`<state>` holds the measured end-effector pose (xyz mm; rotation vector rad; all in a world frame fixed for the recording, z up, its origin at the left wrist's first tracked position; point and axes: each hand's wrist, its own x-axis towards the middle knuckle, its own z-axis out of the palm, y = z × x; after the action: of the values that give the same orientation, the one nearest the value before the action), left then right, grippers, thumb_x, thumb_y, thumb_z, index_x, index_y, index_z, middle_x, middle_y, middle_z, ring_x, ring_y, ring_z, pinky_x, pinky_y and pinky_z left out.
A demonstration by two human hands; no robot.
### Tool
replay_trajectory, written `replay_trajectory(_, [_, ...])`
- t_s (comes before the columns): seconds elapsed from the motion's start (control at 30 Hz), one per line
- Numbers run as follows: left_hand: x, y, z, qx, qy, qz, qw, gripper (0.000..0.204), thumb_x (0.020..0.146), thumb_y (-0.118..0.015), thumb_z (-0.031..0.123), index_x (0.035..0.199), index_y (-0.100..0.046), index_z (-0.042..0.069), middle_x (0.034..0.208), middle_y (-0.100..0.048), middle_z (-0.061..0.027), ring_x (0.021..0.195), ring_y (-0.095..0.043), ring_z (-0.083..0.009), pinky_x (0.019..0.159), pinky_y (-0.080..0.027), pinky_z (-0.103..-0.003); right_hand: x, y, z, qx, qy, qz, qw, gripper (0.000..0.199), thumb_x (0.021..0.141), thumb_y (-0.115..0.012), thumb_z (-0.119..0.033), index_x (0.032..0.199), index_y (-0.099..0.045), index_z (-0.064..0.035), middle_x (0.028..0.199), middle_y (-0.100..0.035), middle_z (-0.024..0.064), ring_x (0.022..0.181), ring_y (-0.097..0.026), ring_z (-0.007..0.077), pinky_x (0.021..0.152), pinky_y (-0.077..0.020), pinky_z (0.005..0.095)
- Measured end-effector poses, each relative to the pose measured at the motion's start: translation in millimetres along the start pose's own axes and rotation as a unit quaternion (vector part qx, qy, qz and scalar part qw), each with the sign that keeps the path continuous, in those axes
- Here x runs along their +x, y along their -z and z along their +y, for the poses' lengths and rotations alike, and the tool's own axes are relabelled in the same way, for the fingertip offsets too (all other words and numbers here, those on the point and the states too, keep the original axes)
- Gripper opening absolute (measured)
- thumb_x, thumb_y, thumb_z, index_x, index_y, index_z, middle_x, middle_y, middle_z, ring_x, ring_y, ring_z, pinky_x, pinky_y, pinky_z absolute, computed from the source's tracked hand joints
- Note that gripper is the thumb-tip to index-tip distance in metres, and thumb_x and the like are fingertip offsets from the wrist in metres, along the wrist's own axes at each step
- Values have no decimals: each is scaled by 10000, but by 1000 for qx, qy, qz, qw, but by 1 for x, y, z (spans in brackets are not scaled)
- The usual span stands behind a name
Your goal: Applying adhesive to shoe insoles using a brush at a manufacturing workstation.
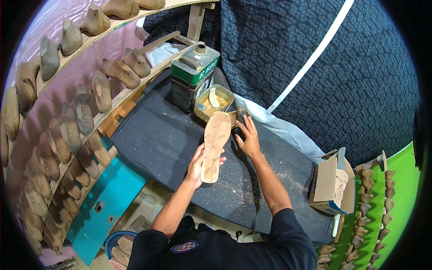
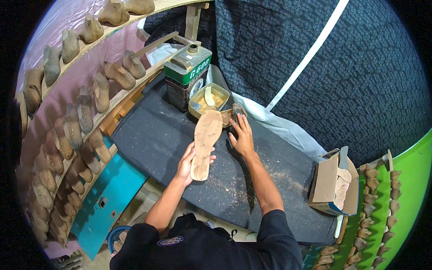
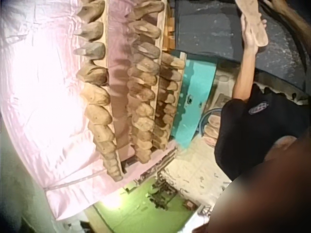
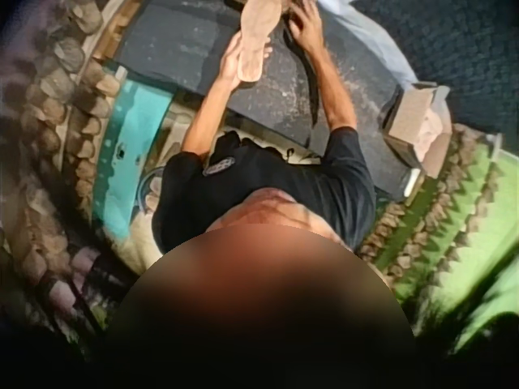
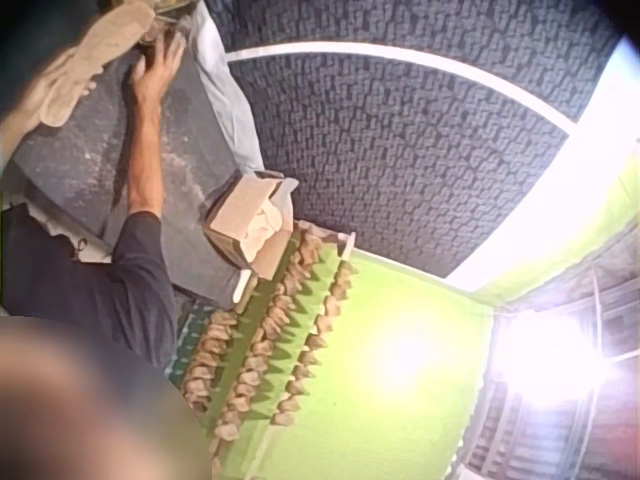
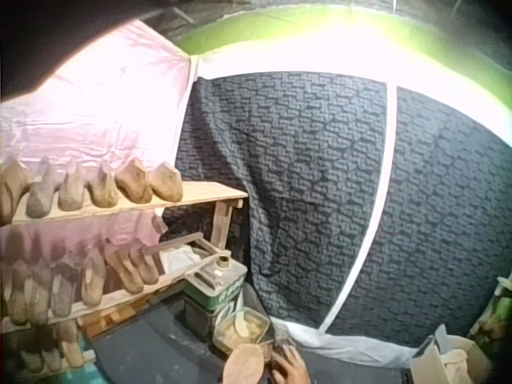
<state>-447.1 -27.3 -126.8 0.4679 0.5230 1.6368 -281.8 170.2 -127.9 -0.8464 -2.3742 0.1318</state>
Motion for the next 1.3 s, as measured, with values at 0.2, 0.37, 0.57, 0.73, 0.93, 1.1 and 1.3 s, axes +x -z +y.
replay_trajectory(0.2, [-40,-3,8,14,-50,37,998,440,1062,-304,273,1454,-265,77,1324,-514,-275,1097,-618,-390,931,-531,-441,-13,30,-66,134,11,53,990,520,855,-667,-80,1356,-529,-66,1434,-469,173,1314,-455,329,1025,-432,398])
replay_trajectory(0.37, [-62,-29,-14,41,-72,5,997,431,1049,-344,239,1437,-299,57,1321,-527,-262,1083,-630,-410,907,-552,-453,-43,21,-106,467,-135,15,874,501,923,-611,-80,1384,-428,-9,1121,-638,130,915,-640,165,735,-534,280])
replay_trajectory(0.57, [-119,-38,-37,76,-124,97,985,405,1024,-386,158,1406,-352,29,1318,-542,-225,1088,-637,-373,932,-537,-442,-80,27,-152,608,-183,-20,772,580,918,-610,-27,1433,-345,-22,882,-608,38,692,-606,80,557,-487,216])
replay_trajectory(0.73, [-183,-32,-61,166,-86,235,954,292,967,-485,120,1254,-529,98,1134,-628,-52,1060,-594,-159,901,-482,-351,-128,33,-169,611,-125,-99,775,590,905,-618,-3,1435,-364,-54,862,-611,21,709,-603,72,555,-486,203])
replay_trajectory(0.93, [-269,-31,-89,215,-113,373,895,220,945,-589,191,1146,-556,109,1056,-641,-12,989,-582,-102,783,-483,-314,-191,24,-208,566,-62,-237,787,570,899,-622,11,1420,-398,-44,829,-614,24,687,-598,72,563,-482,222])
replay_trajectory(1.1, [-342,-34,-105,224,-131,469,844,256,929,-628,141,1166,-538,104,1093,-642,-33,969,-625,-131,718,-516,-321,-244,13,-250,567,-22,-340,750,571,891,-627,15,1417,-419,-62,754,-574,7,669,-585,81,591,-498,241])
replay_trajectory(1.3, [-409,-15,-133,180,-164,549,800,281,907,-649,117,1155,-521,86,1038,-647,-78,816,-679,-198,626,-562,-349,-294,-12,-283,567,12,-430,703,565,877,-661,-37,1395,-437,-25,691,-599,25,615,-593,93,554,-509,259])
